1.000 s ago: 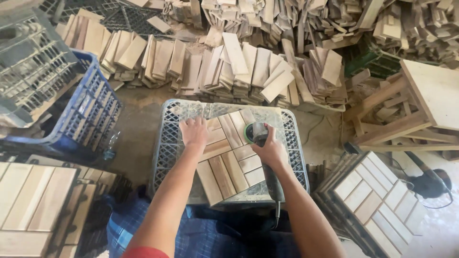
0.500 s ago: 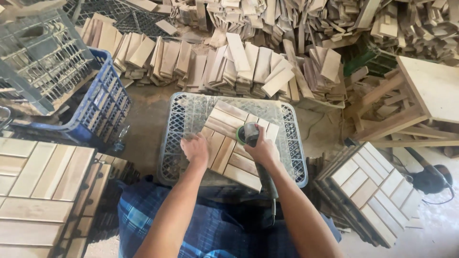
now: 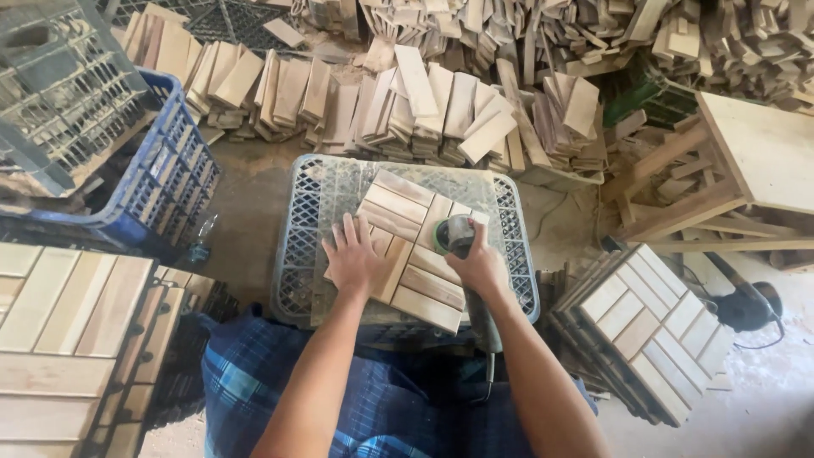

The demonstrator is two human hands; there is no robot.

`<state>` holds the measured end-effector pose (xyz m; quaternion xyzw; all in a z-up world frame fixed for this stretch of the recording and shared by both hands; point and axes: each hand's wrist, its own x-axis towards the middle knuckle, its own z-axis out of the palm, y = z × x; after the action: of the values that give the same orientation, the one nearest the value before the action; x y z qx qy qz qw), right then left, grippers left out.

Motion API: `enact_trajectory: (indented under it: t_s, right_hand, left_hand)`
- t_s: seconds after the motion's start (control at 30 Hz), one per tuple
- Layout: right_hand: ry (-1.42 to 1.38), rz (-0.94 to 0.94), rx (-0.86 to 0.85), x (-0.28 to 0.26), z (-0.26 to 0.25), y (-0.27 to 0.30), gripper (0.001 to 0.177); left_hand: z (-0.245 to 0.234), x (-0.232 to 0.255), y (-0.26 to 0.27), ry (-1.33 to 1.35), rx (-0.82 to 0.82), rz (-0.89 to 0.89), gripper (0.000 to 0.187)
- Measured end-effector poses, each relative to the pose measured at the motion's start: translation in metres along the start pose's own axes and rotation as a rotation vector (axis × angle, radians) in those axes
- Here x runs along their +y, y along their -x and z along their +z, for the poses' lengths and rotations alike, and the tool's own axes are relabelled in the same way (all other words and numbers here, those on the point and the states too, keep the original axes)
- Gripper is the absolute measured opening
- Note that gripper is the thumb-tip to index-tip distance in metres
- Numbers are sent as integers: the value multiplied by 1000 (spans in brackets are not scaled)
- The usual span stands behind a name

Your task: Using a handheld orbital sander to smooth the surface of a wooden tile panel.

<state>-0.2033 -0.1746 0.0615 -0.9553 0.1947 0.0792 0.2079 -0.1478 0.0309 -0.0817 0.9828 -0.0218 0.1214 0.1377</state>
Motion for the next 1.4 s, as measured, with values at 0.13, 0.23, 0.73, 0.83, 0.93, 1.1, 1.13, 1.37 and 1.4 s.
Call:
enact_trajectory:
  t_s: [0.13,0.23,0.73,0.83,0.93,1.1,1.13,1.37,1.4]
  right_hand:
    - [11,-23,-61,-9,14,10,82]
    - [23,-21,-48,-1,10,7,84]
    - [21,-14,-32,-1,12,14,79]
    - [1,-17,-1,12,6,3,80]
    - [19,69,49,34,5,-19,80]
    - [18,68,32,31,8,-22,82]
    - [21,66,32,20,5,-18,82]
    - [1,-15,-46,-18,5,-8,82]
    - [8,-6,-32,-17,5,-13,81]
  left_hand:
    - [-8,-2,-4,18,-253,-59,70]
    - [4,-3,-9,7,-217,-55,70]
    - [14,-5,-4,-16,39,-12,69]
    - [1,-3,-4,11,-54,-26,69]
    - [-9,1,-8,21,-158,-49,69]
    - [9,-1,-2,-31,48,-20,69]
    - [-2,4,-6,-30,49,-23,69]
    - [-44,7,-5,4,-299,-64,67]
    - [-44,7,-6,-10,-308,-62,67]
